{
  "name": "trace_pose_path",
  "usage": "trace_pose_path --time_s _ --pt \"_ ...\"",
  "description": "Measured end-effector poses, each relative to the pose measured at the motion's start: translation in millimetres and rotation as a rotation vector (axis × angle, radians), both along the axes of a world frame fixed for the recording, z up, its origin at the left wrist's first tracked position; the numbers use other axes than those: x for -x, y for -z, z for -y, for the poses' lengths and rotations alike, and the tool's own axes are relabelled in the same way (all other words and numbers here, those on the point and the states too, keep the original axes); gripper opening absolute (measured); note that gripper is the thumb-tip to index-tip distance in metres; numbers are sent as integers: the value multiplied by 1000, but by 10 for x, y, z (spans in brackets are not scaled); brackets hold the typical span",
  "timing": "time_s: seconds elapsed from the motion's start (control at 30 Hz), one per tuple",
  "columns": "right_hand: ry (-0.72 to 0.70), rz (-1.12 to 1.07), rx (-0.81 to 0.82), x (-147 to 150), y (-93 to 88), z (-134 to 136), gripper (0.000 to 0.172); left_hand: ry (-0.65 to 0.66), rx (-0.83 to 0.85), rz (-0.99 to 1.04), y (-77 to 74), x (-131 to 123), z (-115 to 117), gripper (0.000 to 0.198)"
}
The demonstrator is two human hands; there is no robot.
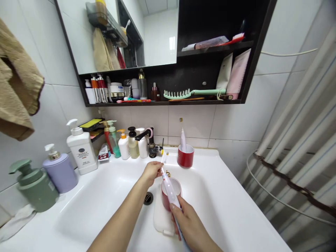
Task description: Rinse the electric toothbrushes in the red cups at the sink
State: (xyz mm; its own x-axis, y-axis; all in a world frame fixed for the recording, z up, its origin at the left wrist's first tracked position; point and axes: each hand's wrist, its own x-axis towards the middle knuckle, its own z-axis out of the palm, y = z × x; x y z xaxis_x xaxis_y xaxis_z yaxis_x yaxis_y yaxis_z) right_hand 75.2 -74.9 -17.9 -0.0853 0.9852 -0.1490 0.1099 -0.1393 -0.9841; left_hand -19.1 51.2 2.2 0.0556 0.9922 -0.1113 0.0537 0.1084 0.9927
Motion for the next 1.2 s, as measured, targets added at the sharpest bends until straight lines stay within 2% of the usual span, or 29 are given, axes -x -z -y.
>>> trace_pose_path --time_s 0.13,0.2,0.27,0.63,0.9,1.2 --pt "-81 1 15 74 18 61 19 21 106 381 -63 220 306 11" --pt "-96 19 16 110 36 73 19 15 175 557 -82 246 365 11" --pt "-96 23 15 137 54 69 20 -2 226 618 -93 234 378 11" --pt "-40 65 13 145 76 32 25 6 185 629 -65 108 415 14" --pt "-32 -42 -12 157 59 38 23 33 126 631 -31 -10 483 12" --pt "16 -61 -57 140 78 33 21 62 68 620 -47 -51 510 10"
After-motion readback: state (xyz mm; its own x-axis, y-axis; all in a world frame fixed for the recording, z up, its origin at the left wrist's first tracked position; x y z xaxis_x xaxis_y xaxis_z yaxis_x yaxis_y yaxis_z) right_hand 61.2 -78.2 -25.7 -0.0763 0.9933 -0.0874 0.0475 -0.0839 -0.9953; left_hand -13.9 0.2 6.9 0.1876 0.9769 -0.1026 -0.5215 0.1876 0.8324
